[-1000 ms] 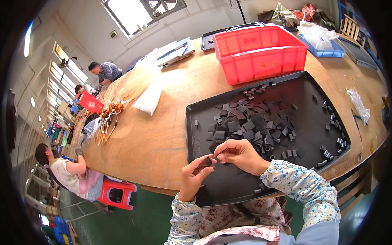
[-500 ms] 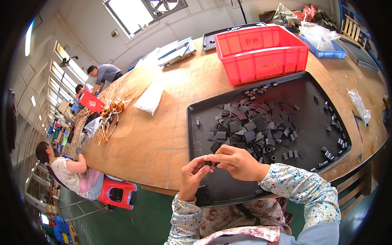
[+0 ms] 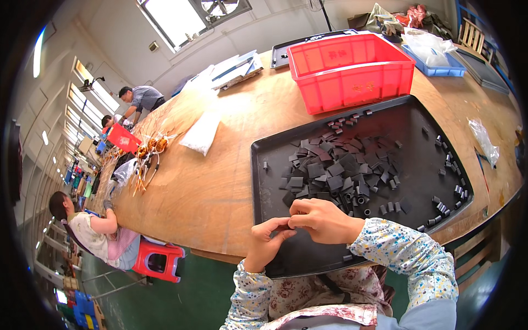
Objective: The person assembles small black components by hand at a workbench.
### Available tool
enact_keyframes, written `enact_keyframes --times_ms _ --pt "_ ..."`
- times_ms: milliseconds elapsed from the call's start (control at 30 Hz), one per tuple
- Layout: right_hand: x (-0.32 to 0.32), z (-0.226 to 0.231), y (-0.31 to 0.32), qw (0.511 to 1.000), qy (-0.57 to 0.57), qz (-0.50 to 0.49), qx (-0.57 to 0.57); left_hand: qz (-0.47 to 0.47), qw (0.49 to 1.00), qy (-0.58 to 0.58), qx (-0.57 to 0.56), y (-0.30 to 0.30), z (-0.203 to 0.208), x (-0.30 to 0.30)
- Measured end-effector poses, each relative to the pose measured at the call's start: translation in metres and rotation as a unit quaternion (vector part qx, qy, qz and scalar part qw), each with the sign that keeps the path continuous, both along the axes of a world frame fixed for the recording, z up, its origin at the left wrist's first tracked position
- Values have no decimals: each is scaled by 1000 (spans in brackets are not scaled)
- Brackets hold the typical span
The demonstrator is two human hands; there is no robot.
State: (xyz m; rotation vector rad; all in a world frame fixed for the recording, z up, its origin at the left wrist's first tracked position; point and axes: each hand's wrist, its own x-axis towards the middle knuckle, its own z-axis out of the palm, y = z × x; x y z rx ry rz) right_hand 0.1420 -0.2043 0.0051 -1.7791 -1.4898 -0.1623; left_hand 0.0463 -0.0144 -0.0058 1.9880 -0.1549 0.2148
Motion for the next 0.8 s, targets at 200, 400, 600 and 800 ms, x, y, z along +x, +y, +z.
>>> enact_keyframes --times_ms 200,400,600,800 --pt "-3 5 0 998 -36 -45 -11 11 993 25 -118 3 -8 2" --pt "-8 0 4 1000 0 -16 3 -10 998 28 -58 3 -4 -3" --pt "-5 -1 0 987 158 42 5 -23 992 62 -105 3 -4 -4" --pt "-1 5 3 801 580 77 124 -32 982 82 -164 9 -11 -3"
